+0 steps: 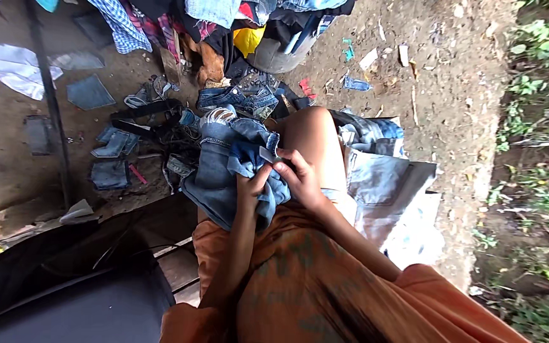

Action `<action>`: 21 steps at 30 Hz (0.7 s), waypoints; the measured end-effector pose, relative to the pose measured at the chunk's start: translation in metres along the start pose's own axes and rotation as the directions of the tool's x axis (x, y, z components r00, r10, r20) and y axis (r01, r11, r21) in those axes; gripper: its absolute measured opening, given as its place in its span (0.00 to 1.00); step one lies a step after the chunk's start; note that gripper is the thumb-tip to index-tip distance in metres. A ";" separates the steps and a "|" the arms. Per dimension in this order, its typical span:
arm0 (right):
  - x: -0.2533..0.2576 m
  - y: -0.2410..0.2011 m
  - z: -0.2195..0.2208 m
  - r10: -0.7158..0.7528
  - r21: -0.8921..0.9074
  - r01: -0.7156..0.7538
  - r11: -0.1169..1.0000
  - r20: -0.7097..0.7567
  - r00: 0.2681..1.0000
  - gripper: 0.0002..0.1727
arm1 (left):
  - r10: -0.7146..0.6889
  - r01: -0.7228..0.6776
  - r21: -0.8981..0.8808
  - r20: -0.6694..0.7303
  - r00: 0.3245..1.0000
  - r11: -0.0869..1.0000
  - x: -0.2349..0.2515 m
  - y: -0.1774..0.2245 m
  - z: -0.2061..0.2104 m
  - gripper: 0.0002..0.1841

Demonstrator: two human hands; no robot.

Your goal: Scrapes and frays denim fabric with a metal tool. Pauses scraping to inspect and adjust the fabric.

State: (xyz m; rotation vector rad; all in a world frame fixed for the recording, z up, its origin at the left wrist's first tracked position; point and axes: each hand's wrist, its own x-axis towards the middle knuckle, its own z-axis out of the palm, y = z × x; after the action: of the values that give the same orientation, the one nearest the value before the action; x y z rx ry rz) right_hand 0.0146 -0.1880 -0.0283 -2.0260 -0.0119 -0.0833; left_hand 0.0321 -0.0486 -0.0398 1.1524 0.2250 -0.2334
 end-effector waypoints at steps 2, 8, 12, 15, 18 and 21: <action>0.009 -0.010 -0.008 0.263 0.360 -0.287 0.888 0.116 0.958 0.07 | 0.010 -0.010 0.037 -0.001 1.000 0.999 0.000 -0.001 0.001 0.12; 0.030 0.006 -0.035 0.341 0.633 -0.767 0.099 0.703 0.624 0.20 | -0.023 0.024 -0.013 0.082 0.996 1.000 0.004 0.005 0.000 0.10; 0.032 -0.001 -0.037 0.442 0.595 -0.729 0.339 0.583 0.681 0.23 | -0.053 0.057 -0.043 0.085 0.995 0.997 0.008 0.005 -0.002 0.10; 0.019 -0.023 -0.040 0.331 0.247 -0.348 0.904 0.108 0.937 0.17 | -0.077 0.082 -0.085 0.057 0.995 0.993 0.006 0.011 0.003 0.12; 0.010 -0.034 -0.044 -0.075 -0.151 0.092 0.984 0.113 0.991 0.26 | -0.039 0.047 -0.078 0.097 0.995 0.996 0.006 0.007 0.001 0.12; 0.005 -0.032 -0.034 -0.209 -0.358 0.264 0.896 0.184 0.960 0.27 | -0.010 0.012 -0.027 0.104 0.995 1.000 0.005 0.002 -0.001 0.12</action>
State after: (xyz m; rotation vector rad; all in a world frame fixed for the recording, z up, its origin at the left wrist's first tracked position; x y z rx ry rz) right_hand 0.0168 -0.2043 0.0154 -2.4089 -0.3597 -0.1027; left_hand 0.0370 -0.0473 -0.0396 1.1086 0.1423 -0.2984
